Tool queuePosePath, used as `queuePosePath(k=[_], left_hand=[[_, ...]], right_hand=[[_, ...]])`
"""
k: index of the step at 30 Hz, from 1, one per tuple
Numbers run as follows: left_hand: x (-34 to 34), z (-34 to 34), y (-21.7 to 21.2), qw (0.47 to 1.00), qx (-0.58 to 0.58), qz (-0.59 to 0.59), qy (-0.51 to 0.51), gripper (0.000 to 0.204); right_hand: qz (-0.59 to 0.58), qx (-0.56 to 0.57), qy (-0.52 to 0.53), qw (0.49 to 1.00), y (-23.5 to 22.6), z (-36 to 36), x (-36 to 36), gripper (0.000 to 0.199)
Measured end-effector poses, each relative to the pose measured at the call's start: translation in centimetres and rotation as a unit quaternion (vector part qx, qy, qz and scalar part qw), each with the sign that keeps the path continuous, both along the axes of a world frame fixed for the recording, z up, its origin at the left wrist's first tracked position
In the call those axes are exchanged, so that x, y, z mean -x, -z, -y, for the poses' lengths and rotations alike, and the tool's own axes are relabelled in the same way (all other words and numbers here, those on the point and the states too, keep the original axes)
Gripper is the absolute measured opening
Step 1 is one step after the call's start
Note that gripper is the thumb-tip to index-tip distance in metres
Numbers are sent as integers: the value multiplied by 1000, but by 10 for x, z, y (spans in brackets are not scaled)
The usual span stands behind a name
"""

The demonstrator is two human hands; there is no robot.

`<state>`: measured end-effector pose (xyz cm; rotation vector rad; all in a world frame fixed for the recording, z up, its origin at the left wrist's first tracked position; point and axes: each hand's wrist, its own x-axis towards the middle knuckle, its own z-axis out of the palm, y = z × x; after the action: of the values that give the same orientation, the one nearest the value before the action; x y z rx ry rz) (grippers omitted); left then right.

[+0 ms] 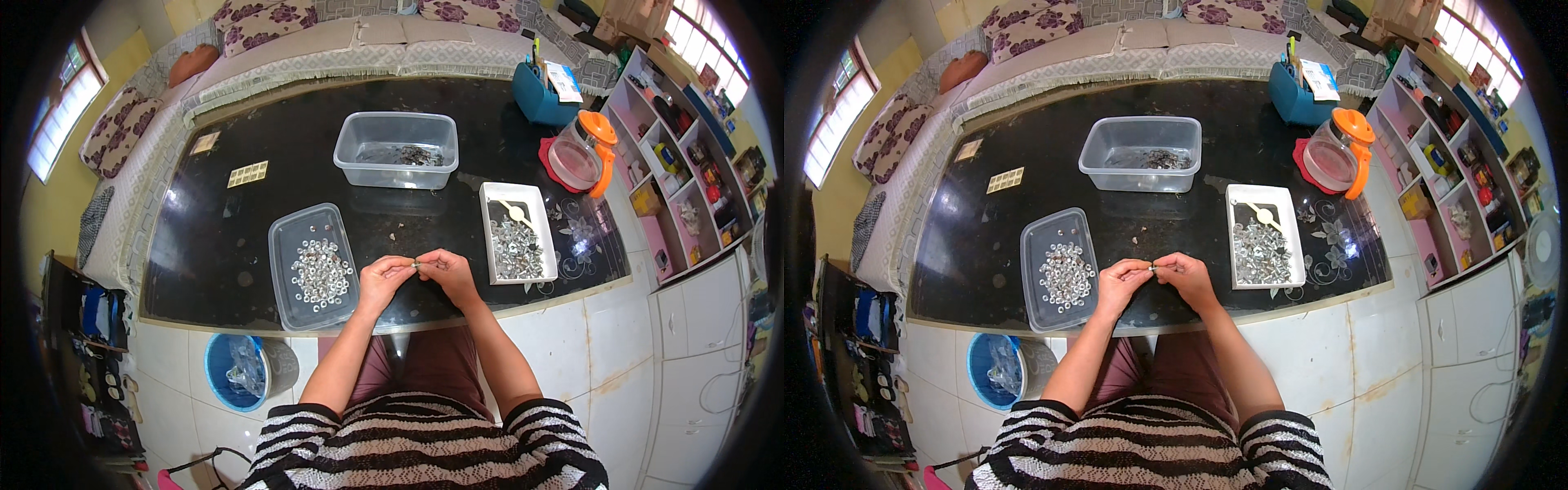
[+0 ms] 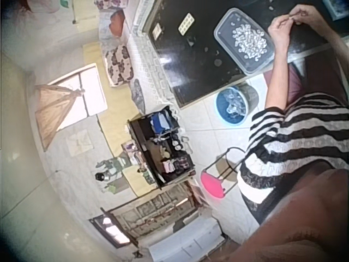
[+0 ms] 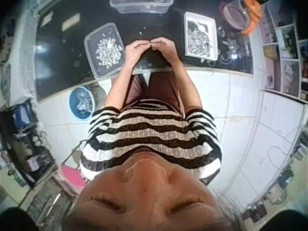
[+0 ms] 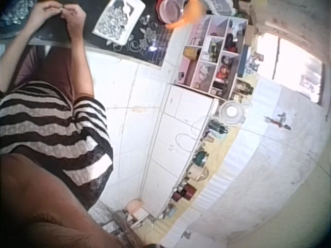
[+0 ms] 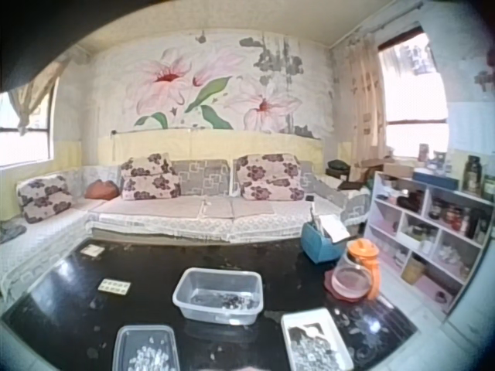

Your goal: The person assembles small metal and plastic components by hand. They pick up circular metal washers and small plastic pins from separate containers on a table and join them together before placing the assembled units into another plastic tray.

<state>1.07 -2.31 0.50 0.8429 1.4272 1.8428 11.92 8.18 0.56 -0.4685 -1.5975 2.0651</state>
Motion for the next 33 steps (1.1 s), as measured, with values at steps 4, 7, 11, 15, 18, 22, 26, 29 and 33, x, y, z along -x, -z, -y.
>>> queuePosePath(k=[4,7,11,15,18,22,26,29,33], left_hand=[[0,0,1,1000,-9,-18,-17,12],[0,0,0,1000,1,-22,-16,12],[1,0,6,999,-22,38,-6,14],[1,0,4,997,-8,71,-5,15],[1,-1,3,998,-6,63,2,15],[2,0,3,998,5,56,0,15],[0,0,-1,997,20,72,-3,15],[1,-1,-1,997,27,74,-1,14],[1,0,-1,997,22,80,-1,13]], right_hand=[[16,2,-3,1000,-2,1,0,12],[49,-19,0,999,-1,2,0,12],[54,-34,10,998,-1,4,1,13],[60,-43,20,997,-3,5,0,15],[50,-35,9,998,0,4,0,16],[51,-21,-9,998,-5,4,0,15],[45,-10,-7,999,-7,5,0,14],[41,-11,-10,999,-4,3,0,15],[29,1,-15,999,-6,3,-1,14]])
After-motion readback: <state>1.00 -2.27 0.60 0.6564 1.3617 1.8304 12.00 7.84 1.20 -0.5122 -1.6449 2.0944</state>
